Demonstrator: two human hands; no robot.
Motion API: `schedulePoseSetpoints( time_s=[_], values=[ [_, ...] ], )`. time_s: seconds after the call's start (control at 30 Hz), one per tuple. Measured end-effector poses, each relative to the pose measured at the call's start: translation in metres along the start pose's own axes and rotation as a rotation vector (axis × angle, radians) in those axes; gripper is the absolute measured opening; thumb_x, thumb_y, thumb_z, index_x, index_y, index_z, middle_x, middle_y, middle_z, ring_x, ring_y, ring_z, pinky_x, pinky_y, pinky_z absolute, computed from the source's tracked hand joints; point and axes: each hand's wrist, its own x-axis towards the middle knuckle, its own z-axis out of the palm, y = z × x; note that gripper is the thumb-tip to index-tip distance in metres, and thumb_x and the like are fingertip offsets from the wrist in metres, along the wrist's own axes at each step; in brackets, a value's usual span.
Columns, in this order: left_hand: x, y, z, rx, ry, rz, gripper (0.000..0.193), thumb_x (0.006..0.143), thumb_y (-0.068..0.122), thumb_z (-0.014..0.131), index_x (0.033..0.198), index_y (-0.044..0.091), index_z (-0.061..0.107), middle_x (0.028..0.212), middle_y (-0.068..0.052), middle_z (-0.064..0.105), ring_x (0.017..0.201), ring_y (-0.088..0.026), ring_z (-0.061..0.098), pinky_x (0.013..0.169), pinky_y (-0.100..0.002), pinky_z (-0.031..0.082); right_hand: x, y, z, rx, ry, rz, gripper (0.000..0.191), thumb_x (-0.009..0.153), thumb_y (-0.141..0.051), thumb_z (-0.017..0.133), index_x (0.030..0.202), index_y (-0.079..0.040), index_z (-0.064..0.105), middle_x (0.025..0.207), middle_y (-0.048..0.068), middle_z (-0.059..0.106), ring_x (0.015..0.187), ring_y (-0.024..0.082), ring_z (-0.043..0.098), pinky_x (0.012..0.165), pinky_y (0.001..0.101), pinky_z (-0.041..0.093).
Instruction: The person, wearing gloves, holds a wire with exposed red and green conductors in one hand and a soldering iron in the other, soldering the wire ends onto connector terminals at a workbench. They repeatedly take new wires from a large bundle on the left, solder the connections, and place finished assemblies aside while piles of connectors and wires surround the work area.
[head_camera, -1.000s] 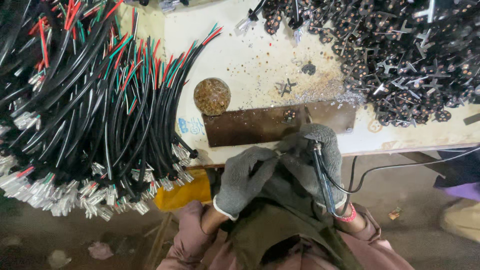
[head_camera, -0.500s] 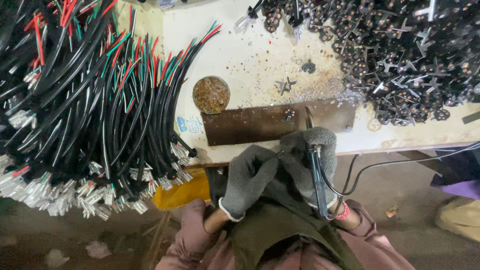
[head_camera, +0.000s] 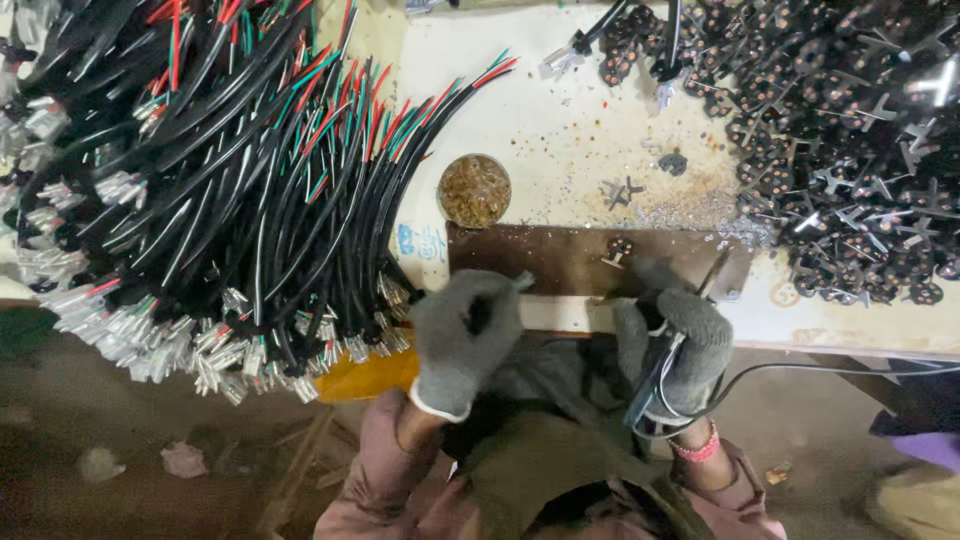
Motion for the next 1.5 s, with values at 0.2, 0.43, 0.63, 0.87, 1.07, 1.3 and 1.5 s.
schedulePoseSetpoints(
  time_s=[0.2,0.43,0.63,0.87,1.07,1.3,1.5],
  values=[
    [0.055,-0.013,-0.031,0.266,0.046,-0.092,0.008,0.091,0.009,0.078,0.094,0.007,0.071,0.083,-0.012,0.071,0.07,-0.027,0.072,0.065,-0.034,0.055,0.015,0.012,0.006,-0.327,-0.029,-0.108,0.043,0.089,-0.004,0.088,0.117,-0.008,0.055,0.121,0.019,0.072,0.102,0.032,0.075,0.088,0.0372,0.06],
    [0.044,0.005,-0.028,0.064,-0.03,-0.159,0.009,0.09,0.013,0.074,0.095,0.009,0.068,0.083,-0.009,0.074,0.066,-0.024,0.074,0.064,-0.032,0.056,0.023,0.012,0.009,0.126,0.063,0.14,0.034,0.089,-0.015,0.082,0.114,-0.009,0.059,0.121,0.014,0.068,0.108,0.03,0.072,0.089,0.037,0.059],
    [0.035,-0.018,0.0,-0.041,-0.367,-0.264,0.013,0.091,0.018,0.073,0.1,0.009,0.07,0.081,-0.01,0.071,0.069,-0.028,0.073,0.063,-0.035,0.055,0.047,0.008,0.001,-0.312,-0.265,-0.071,0.036,0.081,-0.008,0.088,0.11,-0.011,0.067,0.101,0.013,0.077,0.086,0.026,0.076,0.075,0.0355,0.059],
    [0.037,-0.024,0.032,0.105,-0.462,0.019,0.019,0.091,0.02,0.071,0.107,0.011,0.069,0.086,-0.013,0.071,0.078,-0.035,0.071,0.066,-0.045,0.053,0.016,0.032,0.004,0.001,-0.047,0.038,0.049,0.081,-0.022,0.073,0.122,0.0,0.058,0.097,0.008,0.073,0.077,0.019,0.071,0.07,0.0299,0.058],
    [0.039,-0.011,0.038,0.108,-0.425,0.092,0.019,0.093,0.019,0.069,0.11,0.011,0.067,0.1,-0.011,0.072,0.083,-0.034,0.071,0.067,-0.044,0.055,-0.028,0.059,-0.031,-0.324,-0.177,-0.082,0.024,0.082,-0.017,0.073,0.105,-0.01,0.073,0.099,0.013,0.073,0.091,0.033,0.073,0.082,0.0403,0.059],
    [0.035,-0.015,0.05,0.196,-0.383,0.143,0.014,0.093,0.018,0.07,0.105,0.012,0.066,0.096,-0.01,0.071,0.081,-0.033,0.071,0.066,-0.044,0.055,-0.063,0.091,-0.031,-0.294,-0.225,0.116,0.023,0.082,-0.015,0.075,0.105,-0.014,0.078,0.1,0.006,0.077,0.093,0.028,0.074,0.087,0.0401,0.057],
    [0.037,-0.009,0.048,0.193,-0.376,0.097,0.014,0.091,0.018,0.071,0.102,0.012,0.066,0.096,-0.009,0.07,0.079,-0.032,0.07,0.064,-0.041,0.055,-0.078,0.101,-0.035,-0.023,-0.283,0.257,0.032,0.085,-0.014,0.074,0.117,-0.009,0.073,0.11,0.008,0.076,0.099,0.027,0.073,0.089,0.0385,0.057]
  ],
)
